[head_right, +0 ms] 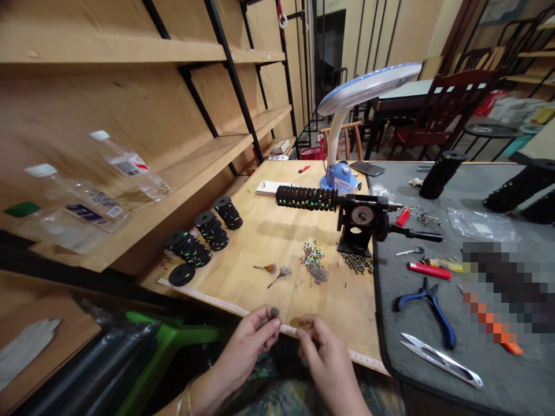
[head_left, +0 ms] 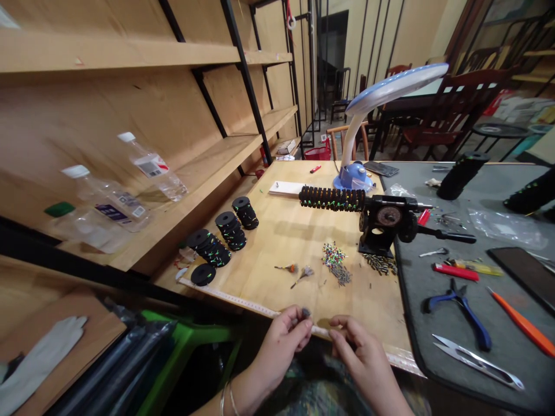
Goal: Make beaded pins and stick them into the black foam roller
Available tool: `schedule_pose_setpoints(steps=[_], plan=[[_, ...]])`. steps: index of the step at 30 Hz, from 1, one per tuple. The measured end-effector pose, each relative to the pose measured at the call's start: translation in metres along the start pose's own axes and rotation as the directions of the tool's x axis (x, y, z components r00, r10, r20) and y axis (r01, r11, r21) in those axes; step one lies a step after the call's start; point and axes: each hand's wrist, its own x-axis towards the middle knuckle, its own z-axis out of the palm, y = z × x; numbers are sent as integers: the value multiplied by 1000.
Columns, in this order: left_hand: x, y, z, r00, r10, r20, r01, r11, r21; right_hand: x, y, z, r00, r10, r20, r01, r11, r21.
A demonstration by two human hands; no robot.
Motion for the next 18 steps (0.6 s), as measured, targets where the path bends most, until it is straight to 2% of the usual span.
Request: schedule_pose_setpoints(steps=[6, 10, 13, 18], plan=[[-5, -1, -1, 990, -119, 78, 127, 986, -105, -4, -1, 2, 999, -40, -20, 41, 997, 67], [-3, 2, 2, 978, -145, 147, 173, 964, -200, -5, 0, 3, 996, -86, -18, 87, 994, 62], [1, 3, 7, 978, -136, 157, 170, 959, -225, -6, 0, 3, 991, -133, 2, 133, 991, 24], [6, 1, 14, 992, -77, 105, 95, 978, -186, -7, 1, 2, 987, -162, 12, 162, 986, -44]])
